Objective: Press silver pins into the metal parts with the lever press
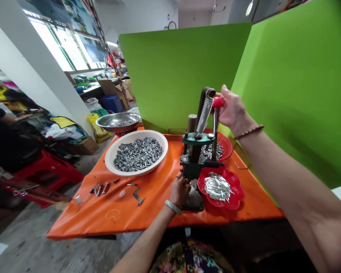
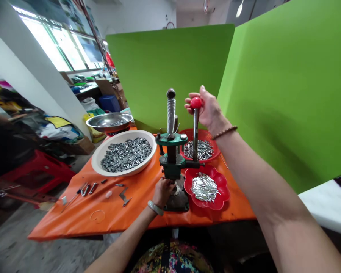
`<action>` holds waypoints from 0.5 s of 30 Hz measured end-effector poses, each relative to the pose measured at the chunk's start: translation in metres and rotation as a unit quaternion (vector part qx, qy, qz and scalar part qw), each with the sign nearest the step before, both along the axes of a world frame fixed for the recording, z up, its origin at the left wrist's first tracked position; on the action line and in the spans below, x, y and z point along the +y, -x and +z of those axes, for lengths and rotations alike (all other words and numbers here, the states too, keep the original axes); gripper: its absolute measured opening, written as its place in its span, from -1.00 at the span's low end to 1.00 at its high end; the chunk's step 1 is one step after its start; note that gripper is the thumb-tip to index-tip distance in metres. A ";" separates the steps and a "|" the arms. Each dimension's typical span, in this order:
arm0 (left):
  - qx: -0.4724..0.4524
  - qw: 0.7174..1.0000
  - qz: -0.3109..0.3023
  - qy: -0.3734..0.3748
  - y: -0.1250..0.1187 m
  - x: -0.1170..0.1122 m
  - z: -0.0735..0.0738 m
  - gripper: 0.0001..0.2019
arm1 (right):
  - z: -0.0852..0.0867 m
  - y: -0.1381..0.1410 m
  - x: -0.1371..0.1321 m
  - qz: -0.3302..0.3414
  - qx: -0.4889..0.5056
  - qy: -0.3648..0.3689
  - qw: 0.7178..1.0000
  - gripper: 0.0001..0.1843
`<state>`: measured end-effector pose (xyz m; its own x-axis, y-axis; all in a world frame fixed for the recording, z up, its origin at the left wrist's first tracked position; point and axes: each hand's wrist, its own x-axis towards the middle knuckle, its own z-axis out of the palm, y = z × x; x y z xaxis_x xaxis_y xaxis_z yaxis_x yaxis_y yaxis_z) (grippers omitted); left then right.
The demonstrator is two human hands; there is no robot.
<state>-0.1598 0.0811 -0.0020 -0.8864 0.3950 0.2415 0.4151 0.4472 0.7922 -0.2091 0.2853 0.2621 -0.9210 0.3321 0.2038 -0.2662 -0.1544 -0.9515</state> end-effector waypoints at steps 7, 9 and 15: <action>-0.003 1.000 -0.005 0.002 -0.002 -0.001 -0.002 -0.93 | 0.019 -0.020 -0.030 -0.080 0.053 -0.079 0.992 -0.69; -0.010 1.000 -0.002 0.003 -0.002 -0.001 -0.001 -0.93 | 0.024 -0.053 -0.048 -0.089 0.126 -0.113 0.982 -0.83; -0.014 1.000 -0.001 0.008 -0.001 -0.001 0.000 -0.95 | -0.028 -0.185 -0.105 -0.171 0.201 -0.231 0.936 -0.84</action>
<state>-0.1585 0.0798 -0.0017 -0.8919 0.4009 0.2095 0.3933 0.4587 0.7968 -0.0245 0.1803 0.2341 -0.5948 0.3847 0.7059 -0.5753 0.4097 -0.7080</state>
